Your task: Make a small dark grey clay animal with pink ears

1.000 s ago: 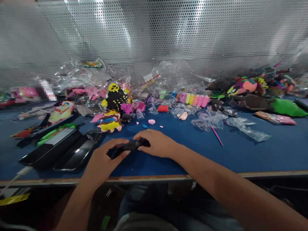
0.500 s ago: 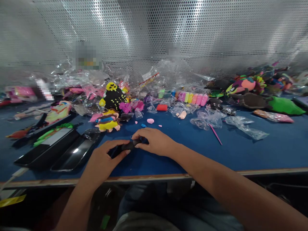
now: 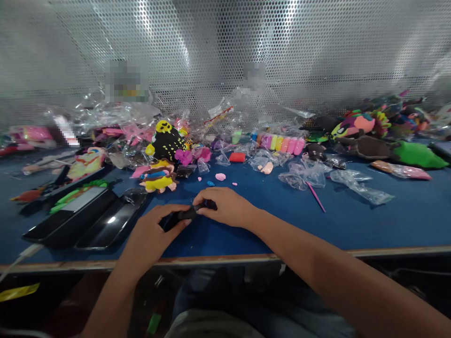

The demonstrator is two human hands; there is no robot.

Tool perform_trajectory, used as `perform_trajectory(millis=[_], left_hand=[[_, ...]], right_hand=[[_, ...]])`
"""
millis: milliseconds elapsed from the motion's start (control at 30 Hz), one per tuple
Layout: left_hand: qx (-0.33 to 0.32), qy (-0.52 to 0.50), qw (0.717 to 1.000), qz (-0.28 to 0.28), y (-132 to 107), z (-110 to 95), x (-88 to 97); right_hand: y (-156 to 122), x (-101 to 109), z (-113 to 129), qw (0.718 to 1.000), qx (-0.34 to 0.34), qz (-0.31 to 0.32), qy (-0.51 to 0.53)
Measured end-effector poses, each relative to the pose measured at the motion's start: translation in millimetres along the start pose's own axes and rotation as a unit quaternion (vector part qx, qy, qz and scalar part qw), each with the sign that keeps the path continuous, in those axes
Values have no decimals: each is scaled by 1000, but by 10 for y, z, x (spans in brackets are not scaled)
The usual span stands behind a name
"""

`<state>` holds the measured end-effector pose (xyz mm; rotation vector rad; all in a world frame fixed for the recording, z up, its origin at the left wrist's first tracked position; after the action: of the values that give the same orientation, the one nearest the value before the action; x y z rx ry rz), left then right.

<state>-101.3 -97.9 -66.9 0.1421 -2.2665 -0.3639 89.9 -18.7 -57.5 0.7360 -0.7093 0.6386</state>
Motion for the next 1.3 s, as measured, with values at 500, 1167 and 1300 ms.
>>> perform_trajectory(millis=[500,1167,1300], left_hand=[[-12,11,1000,-4,-16,-10,18],[-78,36,996,14,-25,-82,-19],[-81,43,996,4,-28,-88,-20]], right_hand=[[-56,59,-14,1000,-23,21,-7],[-20,25,-18,999,-34,37,-9],[-18,15,-28,999,-33,35,-10]])
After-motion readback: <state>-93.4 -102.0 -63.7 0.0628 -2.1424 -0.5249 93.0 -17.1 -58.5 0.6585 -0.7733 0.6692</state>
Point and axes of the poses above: each hand's wrist, its own y-axis towards the middle knuckle, its own x-axis out of the back of the hand, z = x × y, the point moved 2 cm from there along y, towards the middle knuckle, and after that the axes turned 4 degrees about -y, right-handed, at the moved point
